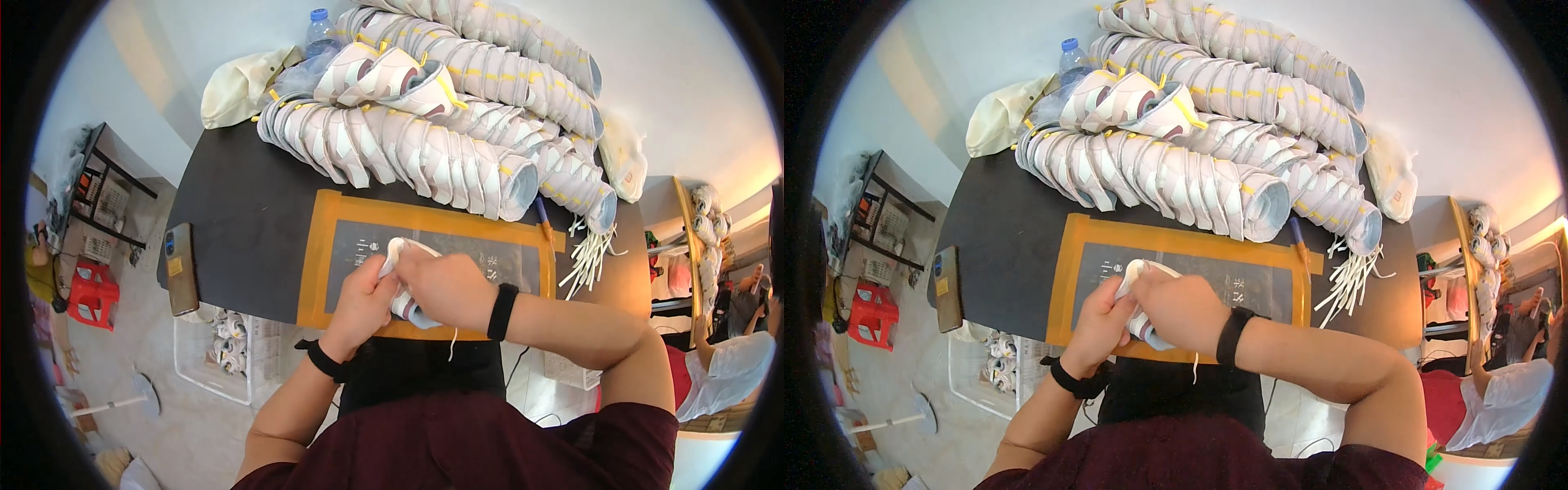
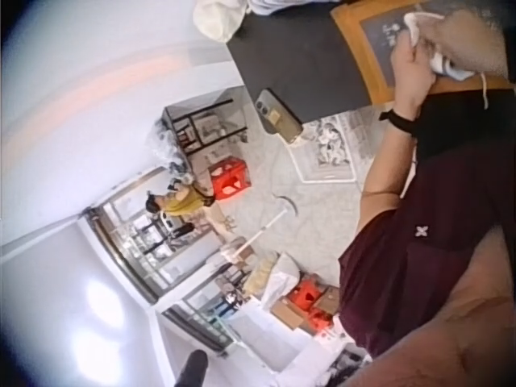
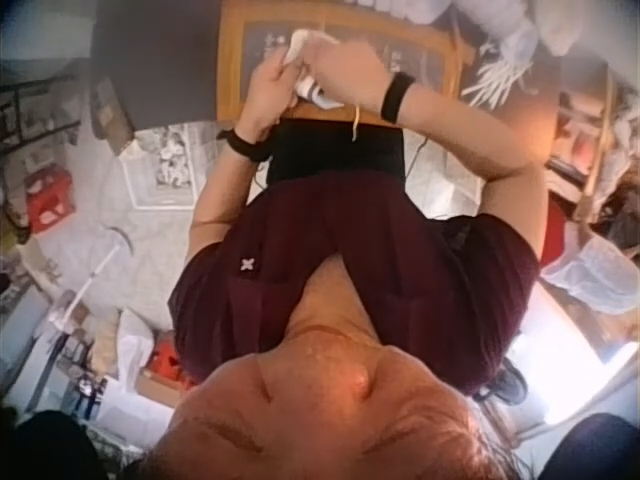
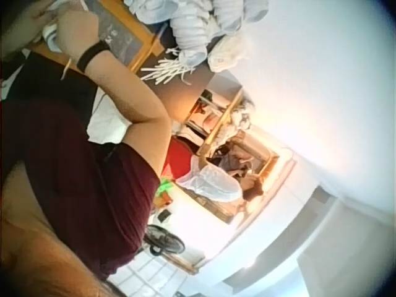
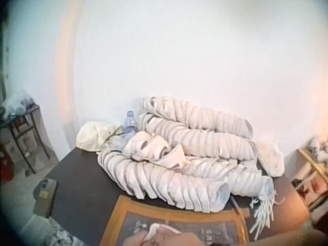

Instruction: Threading laces into shoe uppers as part of a manufacturing process.

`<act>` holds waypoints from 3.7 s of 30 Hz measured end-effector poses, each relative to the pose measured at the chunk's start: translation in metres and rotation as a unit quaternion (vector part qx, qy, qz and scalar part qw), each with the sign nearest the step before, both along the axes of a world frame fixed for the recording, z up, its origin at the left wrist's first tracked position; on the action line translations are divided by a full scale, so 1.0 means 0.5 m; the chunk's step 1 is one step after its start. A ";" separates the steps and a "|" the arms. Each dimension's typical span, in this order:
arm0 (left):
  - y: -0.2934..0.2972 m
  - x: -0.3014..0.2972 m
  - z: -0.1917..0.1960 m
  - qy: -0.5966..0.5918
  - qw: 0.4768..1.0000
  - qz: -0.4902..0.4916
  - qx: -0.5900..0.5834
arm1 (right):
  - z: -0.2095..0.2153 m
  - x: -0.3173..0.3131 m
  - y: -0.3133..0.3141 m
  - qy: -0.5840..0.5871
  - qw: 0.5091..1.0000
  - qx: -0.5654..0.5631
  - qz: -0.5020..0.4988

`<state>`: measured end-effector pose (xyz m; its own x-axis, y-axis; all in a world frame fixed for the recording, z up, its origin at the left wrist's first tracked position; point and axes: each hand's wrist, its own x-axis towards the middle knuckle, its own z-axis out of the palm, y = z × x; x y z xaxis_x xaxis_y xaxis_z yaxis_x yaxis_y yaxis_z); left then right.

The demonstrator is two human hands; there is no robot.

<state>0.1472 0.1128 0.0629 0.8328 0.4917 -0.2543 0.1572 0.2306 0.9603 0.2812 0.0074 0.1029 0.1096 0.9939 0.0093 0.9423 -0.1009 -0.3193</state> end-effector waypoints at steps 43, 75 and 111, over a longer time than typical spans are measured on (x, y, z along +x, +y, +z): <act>-0.106 -0.100 0.192 -0.233 0.592 -0.149 0.757 | 0.196 -0.005 -0.205 0.178 0.973 0.088 0.114; -0.155 -0.117 0.150 -0.245 0.520 -0.241 0.782 | 0.066 -0.078 -0.297 0.241 0.964 0.112 -0.002; -0.179 -0.117 0.149 -0.239 0.577 -0.330 0.707 | 0.000 0.001 -0.222 0.290 0.825 0.404 -0.269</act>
<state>0.0885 0.0234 0.1376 0.7661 -0.5393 0.3496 -0.5990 -0.7963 0.0841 0.2818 -0.1038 0.1029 0.7521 0.4948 0.4353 0.4956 0.0107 -0.8685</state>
